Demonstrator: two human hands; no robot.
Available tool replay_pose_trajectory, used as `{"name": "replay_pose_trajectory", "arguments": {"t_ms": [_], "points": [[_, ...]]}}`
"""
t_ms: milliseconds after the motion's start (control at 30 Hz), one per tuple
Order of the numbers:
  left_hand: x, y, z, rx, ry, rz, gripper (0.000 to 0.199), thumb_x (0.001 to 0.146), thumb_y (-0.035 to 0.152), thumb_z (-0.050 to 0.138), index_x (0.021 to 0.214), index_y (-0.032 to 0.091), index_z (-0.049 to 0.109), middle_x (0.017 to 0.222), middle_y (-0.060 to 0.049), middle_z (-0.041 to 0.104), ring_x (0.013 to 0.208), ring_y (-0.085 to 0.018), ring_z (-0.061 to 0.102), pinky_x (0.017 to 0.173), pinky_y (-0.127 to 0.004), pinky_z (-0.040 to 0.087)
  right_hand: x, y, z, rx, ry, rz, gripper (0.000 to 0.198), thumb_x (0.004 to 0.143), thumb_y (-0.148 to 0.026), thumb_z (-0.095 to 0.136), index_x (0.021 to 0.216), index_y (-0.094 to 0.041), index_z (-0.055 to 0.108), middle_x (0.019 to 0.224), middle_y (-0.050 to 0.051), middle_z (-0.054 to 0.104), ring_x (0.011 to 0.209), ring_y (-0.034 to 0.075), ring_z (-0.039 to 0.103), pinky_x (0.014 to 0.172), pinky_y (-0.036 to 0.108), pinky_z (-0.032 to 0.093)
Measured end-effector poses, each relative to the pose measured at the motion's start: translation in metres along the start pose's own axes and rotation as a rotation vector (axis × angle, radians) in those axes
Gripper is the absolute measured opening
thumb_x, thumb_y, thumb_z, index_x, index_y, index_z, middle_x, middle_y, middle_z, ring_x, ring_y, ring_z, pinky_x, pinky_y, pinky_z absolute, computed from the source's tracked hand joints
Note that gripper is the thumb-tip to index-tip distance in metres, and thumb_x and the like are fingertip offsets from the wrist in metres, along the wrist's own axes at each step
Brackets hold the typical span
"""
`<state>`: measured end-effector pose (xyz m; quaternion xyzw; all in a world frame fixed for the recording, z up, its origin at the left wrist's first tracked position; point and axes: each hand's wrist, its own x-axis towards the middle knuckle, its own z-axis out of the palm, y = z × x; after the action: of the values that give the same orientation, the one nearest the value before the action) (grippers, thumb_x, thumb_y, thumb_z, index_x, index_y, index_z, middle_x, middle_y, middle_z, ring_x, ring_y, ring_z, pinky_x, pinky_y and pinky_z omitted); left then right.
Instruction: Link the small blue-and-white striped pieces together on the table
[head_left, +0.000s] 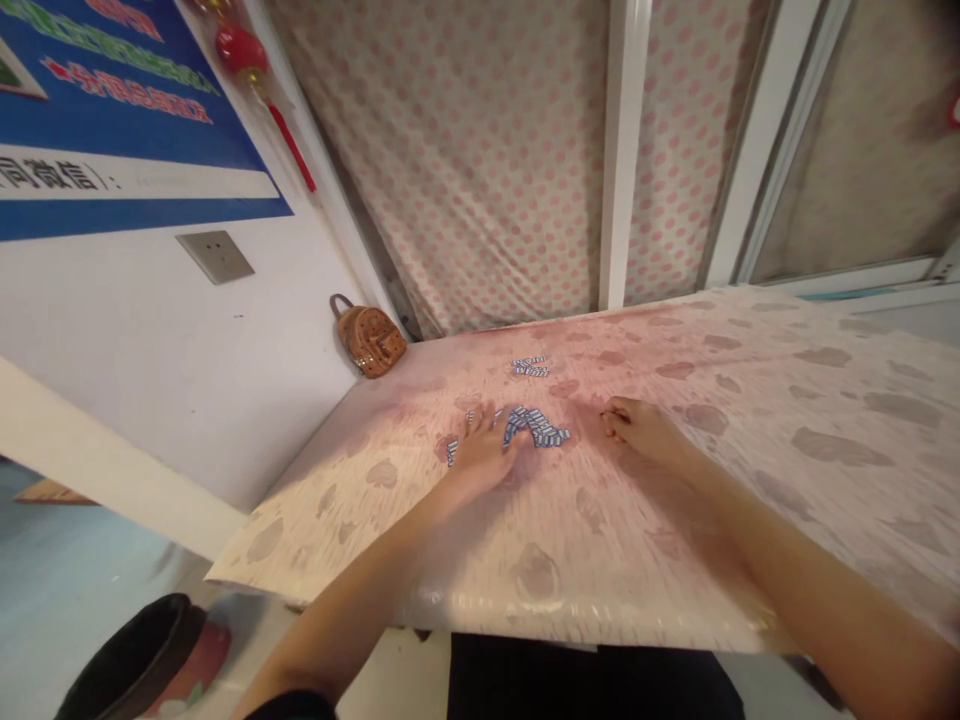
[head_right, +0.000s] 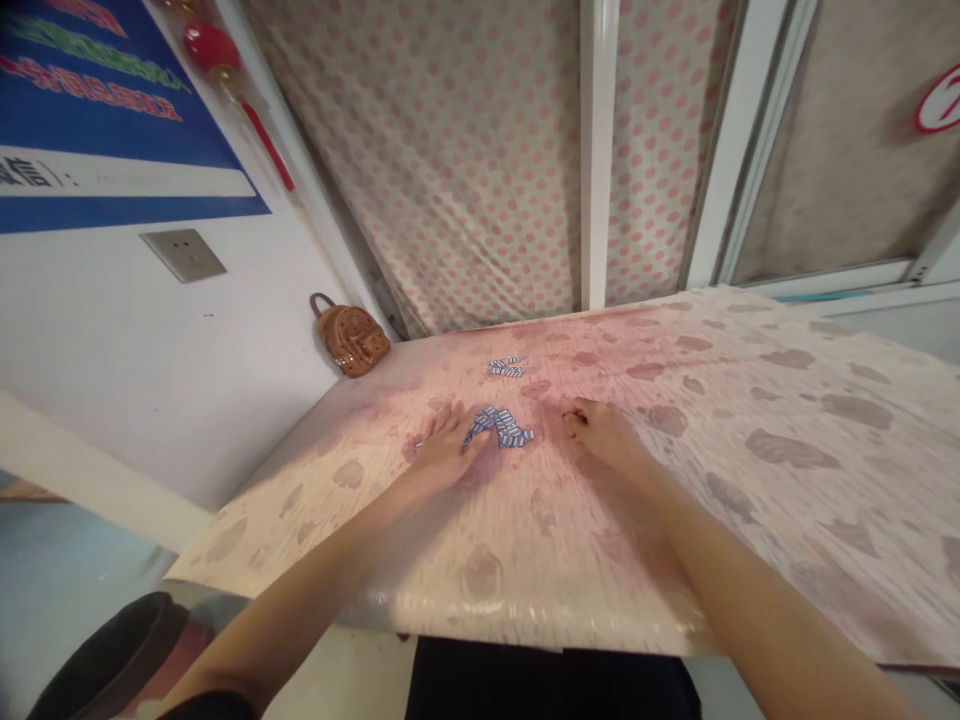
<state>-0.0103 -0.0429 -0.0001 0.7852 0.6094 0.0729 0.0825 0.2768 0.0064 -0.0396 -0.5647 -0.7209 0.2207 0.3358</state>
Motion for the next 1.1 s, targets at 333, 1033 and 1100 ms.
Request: {"name": "replay_pose_trajectory", "arguments": {"t_ms": [333,1033,1100], "points": [[-0.035,-0.031,0.012,0.003,-0.030,-0.084,0.085,0.096,0.073,0.017,0.164,0.022,0.009,0.170,-0.007,0.010,0.158,-0.028,0.005,0.128,-0.050,0.008,0.001,-0.004,0.004,-0.068,0.029,0.002,0.016,0.086,-0.021,0.051,0.071,-0.023,0.056,0.070,0.003,0.067,0.065,0.021,0.061,0.062,0.030,0.039],[0.034,-0.018,0.013,0.019,-0.103,0.052,0.090,0.093,0.078,0.011,0.163,0.023,0.015,0.171,-0.006,0.006,0.158,-0.028,0.001,0.127,-0.056,0.004,0.000,-0.004,0.000,-0.028,0.003,0.000,0.021,0.087,-0.028,0.047,0.068,-0.023,0.051,0.069,0.004,0.069,0.063,0.019,0.064,0.062,0.029,0.043],[0.032,-0.015,0.014,0.014,-0.112,0.064,0.093,0.093,0.078,0.010,0.164,0.018,0.013,0.170,-0.008,0.007,0.158,-0.027,0.002,0.128,-0.054,0.004,0.000,-0.004,0.000,-0.021,0.006,-0.001,0.021,0.088,-0.028,0.047,0.068,-0.023,0.051,0.069,0.005,0.069,0.063,0.019,0.064,0.061,0.029,0.043]]}}
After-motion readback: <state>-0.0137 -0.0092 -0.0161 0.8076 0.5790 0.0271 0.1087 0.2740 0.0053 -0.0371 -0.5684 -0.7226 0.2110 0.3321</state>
